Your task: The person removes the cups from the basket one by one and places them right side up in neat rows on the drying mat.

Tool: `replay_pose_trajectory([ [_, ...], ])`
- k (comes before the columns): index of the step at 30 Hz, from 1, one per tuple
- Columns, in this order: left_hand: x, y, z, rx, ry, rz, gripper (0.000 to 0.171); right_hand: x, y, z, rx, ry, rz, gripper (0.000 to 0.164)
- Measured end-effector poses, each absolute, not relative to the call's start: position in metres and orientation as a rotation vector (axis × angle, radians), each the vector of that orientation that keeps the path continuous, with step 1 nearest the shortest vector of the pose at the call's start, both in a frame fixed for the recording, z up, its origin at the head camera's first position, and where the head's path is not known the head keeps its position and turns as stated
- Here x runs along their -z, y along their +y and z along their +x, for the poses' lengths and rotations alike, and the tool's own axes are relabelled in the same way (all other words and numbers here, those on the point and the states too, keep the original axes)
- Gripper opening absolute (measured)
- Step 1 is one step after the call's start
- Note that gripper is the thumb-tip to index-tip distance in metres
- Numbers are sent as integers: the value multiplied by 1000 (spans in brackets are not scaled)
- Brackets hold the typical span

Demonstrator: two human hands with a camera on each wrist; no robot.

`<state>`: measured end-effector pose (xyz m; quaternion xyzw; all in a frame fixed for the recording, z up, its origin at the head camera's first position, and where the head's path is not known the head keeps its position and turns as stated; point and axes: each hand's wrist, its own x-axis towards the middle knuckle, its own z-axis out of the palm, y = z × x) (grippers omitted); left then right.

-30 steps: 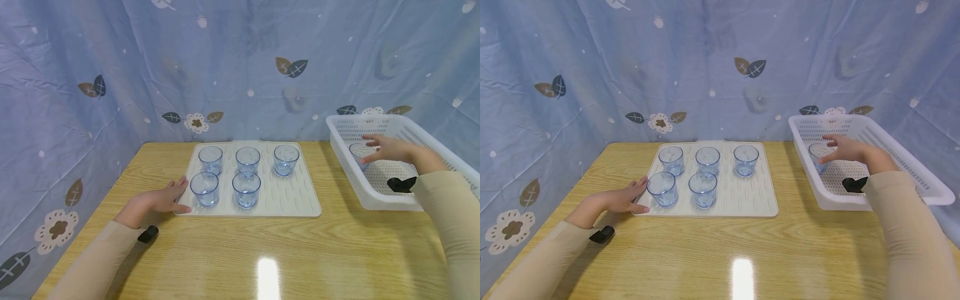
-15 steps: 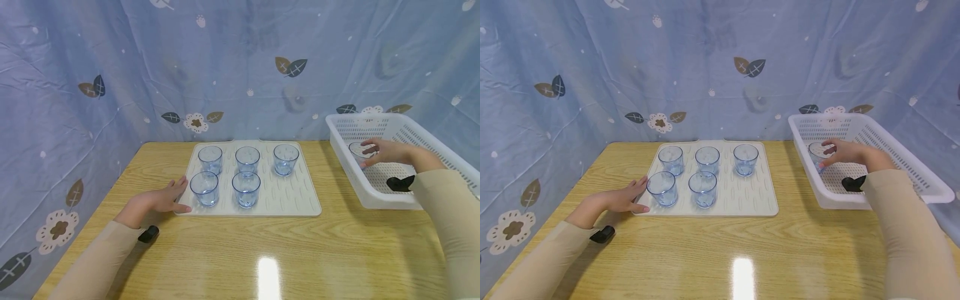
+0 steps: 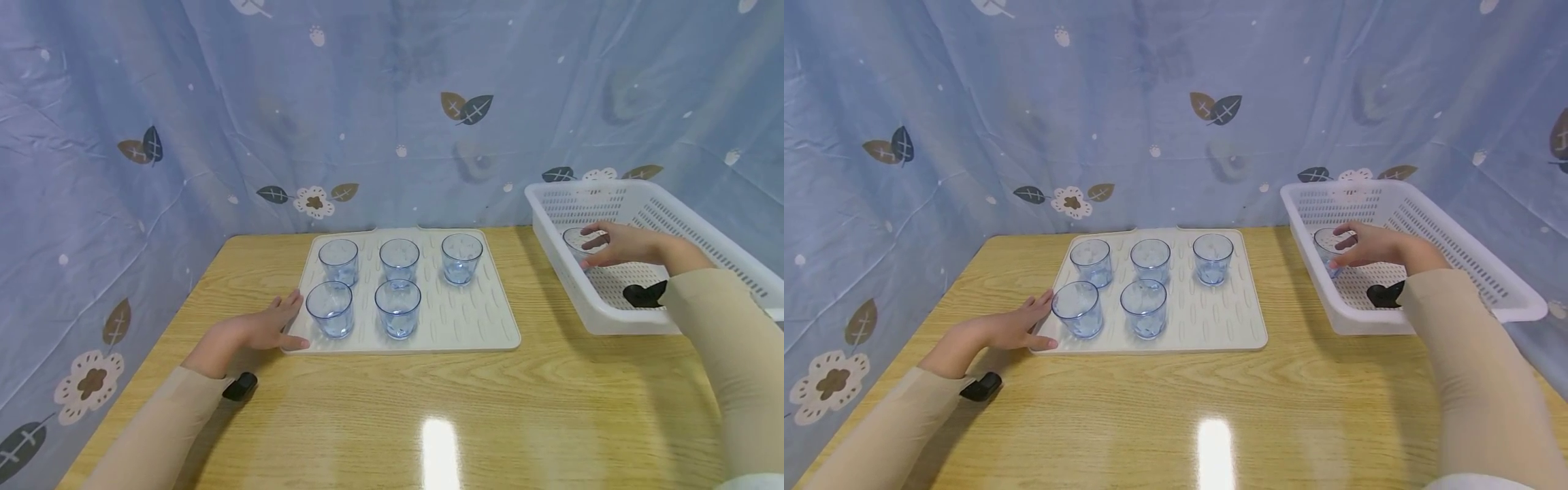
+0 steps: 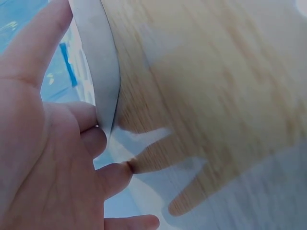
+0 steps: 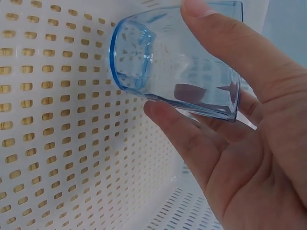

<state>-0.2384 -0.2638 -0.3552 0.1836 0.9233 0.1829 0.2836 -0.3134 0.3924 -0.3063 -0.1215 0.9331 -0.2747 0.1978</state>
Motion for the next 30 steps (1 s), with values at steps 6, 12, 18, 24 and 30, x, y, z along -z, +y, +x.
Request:
replay_pose_trajectory([
  [6, 356, -264, -238, -497, 2489, 490, 113, 304, 391, -315, 737, 2645, -354, 90],
  [12, 354, -263, -237, -518, 2479, 496, 110, 302, 392, -316, 762, 2668, -365, 87],
  [18, 355, -262, -236, -523, 2479, 488, 111, 296, 394, -313, 848, 2709, -396, 82],
  [24, 364, -265, -238, -509, 2475, 494, 117, 289, 392, -307, 847, 2748, -416, 81],
  [30, 370, -267, -239, -477, 2497, 505, 121, 281, 393, -304, 850, 2780, -439, 80],
])
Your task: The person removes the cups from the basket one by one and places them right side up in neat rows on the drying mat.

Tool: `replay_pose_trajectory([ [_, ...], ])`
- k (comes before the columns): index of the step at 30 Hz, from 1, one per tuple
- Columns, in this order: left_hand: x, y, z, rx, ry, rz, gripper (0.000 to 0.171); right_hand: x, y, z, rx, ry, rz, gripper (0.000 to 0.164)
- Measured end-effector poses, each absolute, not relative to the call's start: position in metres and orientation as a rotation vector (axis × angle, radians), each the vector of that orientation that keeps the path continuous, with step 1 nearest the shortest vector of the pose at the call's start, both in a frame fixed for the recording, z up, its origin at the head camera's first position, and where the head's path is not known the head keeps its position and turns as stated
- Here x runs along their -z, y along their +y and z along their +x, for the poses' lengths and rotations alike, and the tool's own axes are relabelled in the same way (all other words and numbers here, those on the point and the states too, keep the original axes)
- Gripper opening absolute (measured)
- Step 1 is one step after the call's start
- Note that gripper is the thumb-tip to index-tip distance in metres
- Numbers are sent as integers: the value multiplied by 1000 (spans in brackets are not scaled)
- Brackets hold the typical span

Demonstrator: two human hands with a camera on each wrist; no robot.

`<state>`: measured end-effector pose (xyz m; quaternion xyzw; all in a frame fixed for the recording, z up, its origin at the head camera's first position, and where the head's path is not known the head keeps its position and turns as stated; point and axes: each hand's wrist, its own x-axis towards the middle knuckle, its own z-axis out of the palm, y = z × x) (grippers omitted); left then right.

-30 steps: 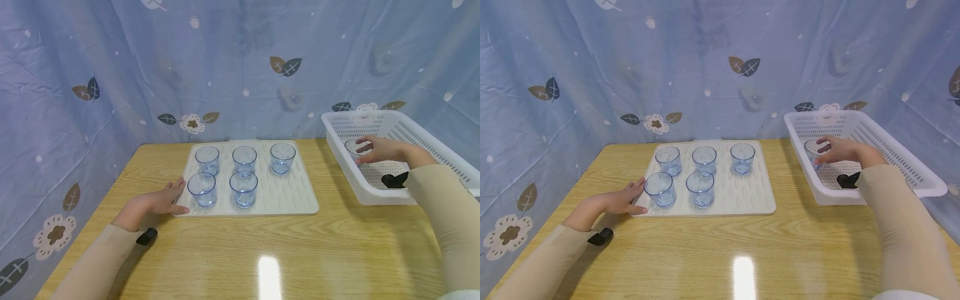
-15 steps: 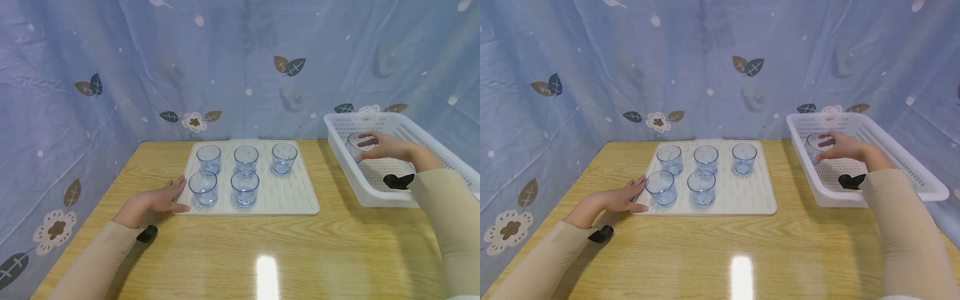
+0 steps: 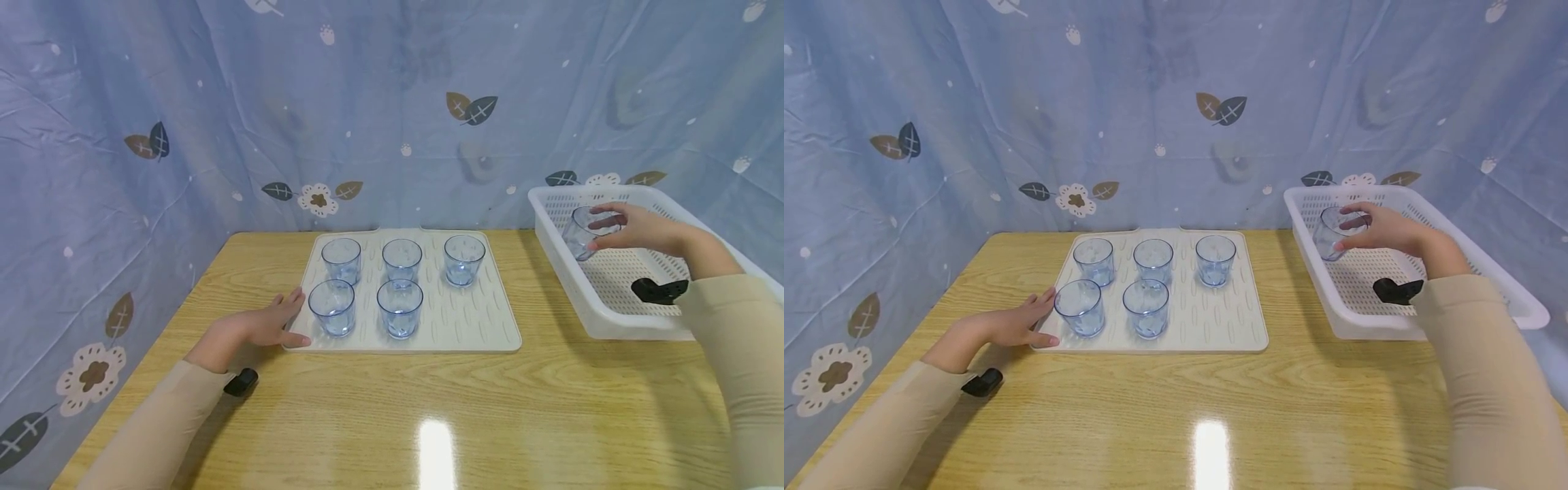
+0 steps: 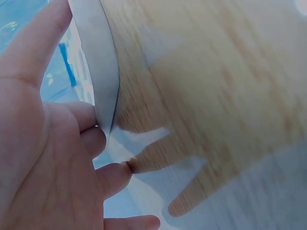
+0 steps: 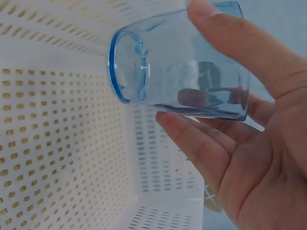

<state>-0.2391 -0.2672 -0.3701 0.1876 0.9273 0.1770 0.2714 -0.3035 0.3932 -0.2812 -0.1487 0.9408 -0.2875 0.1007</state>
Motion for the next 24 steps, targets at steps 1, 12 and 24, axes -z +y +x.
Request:
replay_pose_trajectory([
  [1, 369, -267, -238, -485, 2497, 506, 120, 280, 394, -303, 856, 2780, -437, 81],
  [12, 362, -261, -231, -514, 2509, 506, 115, 273, 398, -297, 1037, 2815, -437, 78],
  [24, 364, -257, -228, -511, 2527, 502, 109, 273, 397, -286, 1434, 2710, -505, 55],
])
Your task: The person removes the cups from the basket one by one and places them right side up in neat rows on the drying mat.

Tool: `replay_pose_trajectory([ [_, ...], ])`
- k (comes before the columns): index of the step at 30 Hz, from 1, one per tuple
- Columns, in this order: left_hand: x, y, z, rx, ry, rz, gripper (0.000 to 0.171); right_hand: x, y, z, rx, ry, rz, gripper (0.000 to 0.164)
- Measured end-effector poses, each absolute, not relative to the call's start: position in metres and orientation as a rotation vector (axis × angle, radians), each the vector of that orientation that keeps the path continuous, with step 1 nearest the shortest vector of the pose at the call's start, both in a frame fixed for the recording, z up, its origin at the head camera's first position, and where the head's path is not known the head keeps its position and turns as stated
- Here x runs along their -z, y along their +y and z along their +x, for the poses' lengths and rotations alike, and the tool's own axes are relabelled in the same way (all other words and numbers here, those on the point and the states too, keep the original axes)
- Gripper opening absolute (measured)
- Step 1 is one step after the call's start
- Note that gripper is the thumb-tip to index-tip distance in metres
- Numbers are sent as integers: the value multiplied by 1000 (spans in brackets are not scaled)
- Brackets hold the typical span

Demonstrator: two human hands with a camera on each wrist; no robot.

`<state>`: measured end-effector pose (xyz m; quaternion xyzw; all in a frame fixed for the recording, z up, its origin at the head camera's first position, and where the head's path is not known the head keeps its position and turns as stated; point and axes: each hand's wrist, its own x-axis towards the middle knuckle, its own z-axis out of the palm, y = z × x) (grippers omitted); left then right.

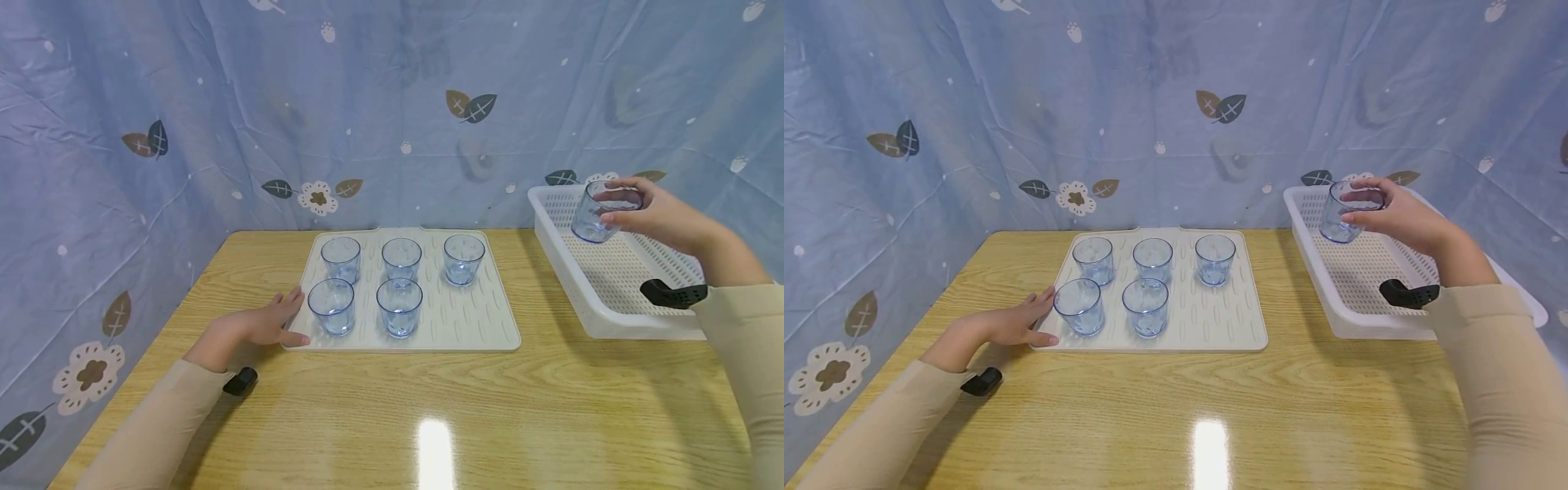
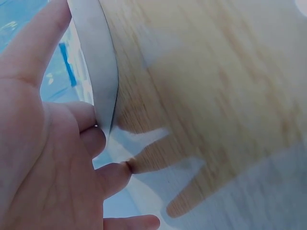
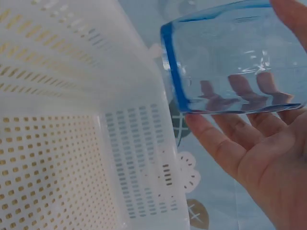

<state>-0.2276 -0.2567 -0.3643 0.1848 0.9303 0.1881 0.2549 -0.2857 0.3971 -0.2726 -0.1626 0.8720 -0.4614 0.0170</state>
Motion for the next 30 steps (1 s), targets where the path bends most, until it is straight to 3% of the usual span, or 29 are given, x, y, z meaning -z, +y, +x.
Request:
replay_pose_trajectory([
  [16, 363, -257, -232, -523, 2519, 504, 111, 264, 357, -282, 1587, 2654, -733, 52],
  [30, 378, -270, -249, -472, 2531, 481, 126, 258, 309, -275, 1670, 2521, -707, 57],
])
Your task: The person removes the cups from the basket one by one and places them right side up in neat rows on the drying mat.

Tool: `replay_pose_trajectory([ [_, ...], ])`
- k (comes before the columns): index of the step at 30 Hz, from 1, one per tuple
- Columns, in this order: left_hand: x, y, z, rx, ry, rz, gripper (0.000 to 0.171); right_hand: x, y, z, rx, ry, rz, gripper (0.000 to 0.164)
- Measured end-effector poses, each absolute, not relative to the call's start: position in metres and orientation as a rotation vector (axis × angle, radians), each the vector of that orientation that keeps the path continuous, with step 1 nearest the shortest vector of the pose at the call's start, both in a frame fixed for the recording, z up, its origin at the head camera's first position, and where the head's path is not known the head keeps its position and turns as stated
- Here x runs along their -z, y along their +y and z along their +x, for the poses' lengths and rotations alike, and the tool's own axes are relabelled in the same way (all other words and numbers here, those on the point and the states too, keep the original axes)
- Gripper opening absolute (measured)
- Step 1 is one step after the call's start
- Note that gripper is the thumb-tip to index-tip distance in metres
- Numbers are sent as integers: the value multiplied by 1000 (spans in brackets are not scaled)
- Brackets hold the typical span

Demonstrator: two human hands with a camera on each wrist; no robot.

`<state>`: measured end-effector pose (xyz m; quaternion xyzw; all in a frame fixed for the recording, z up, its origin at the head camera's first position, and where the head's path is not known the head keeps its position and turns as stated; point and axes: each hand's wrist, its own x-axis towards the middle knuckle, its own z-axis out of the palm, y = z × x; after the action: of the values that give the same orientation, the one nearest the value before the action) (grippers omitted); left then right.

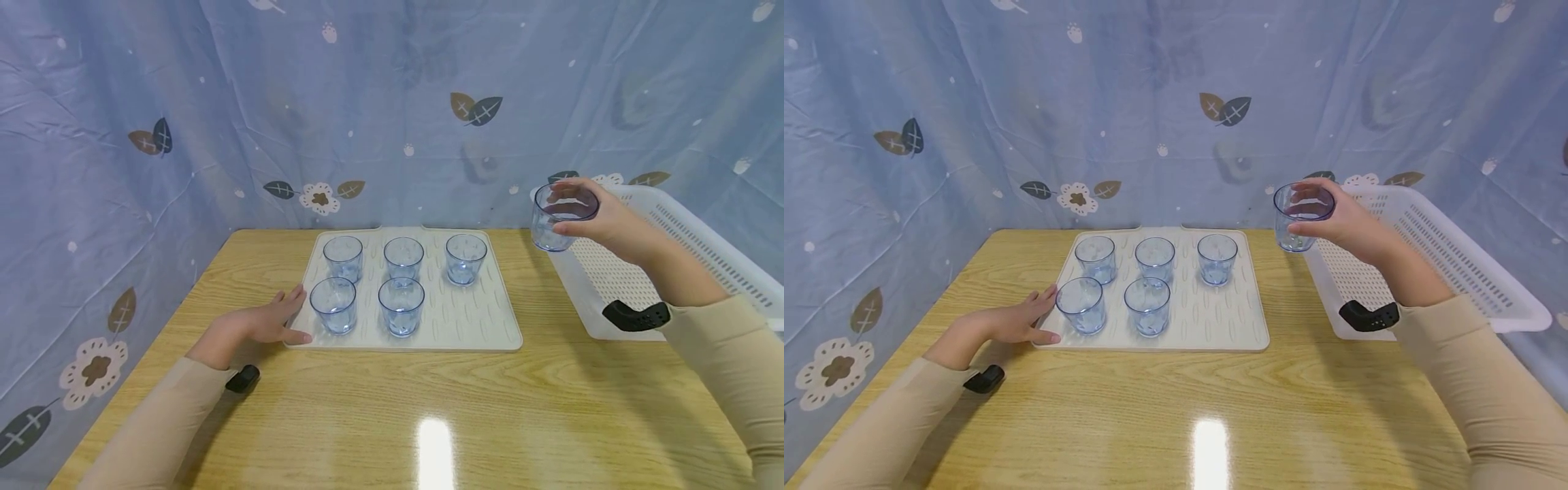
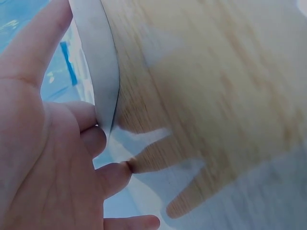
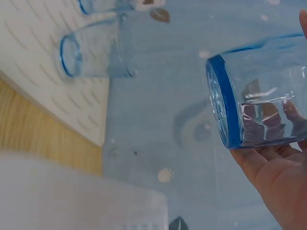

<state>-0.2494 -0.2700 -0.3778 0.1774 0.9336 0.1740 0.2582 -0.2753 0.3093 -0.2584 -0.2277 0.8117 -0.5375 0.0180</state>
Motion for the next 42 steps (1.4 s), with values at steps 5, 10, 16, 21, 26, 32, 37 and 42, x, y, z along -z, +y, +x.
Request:
replay_pose_trajectory([
  [5, 378, -271, -247, -479, 2534, 488, 125, 263, 291, -271, 1764, 2420, -753, 59],
  [10, 372, -267, -242, -511, 2521, 502, 122, 269, 277, -266, 1794, 2372, -843, 56],
  [16, 366, -264, -237, -503, 2516, 515, 118, 280, 262, -260, 1901, 2257, -864, 54],
  [21, 362, -259, -234, -504, 2513, 483, 115, 289, 251, -255, 1891, 2238, -868, 55],
  [26, 359, -254, -231, -486, 2522, 481, 107, 296, 240, -248, 1833, 2257, -869, 58],
  [32, 360, -253, -230, -483, 2530, 491, 105, 310, 233, -241, 1832, 2196, -896, 60],
  [37, 361, -254, -229, -498, 2525, 500, 108, 325, 231, -239, 1857, 2182, -934, 64],
  [42, 364, -257, -228, -497, 2516, 505, 115, 340, 229, -237, 1909, 2126, -942, 64],
])
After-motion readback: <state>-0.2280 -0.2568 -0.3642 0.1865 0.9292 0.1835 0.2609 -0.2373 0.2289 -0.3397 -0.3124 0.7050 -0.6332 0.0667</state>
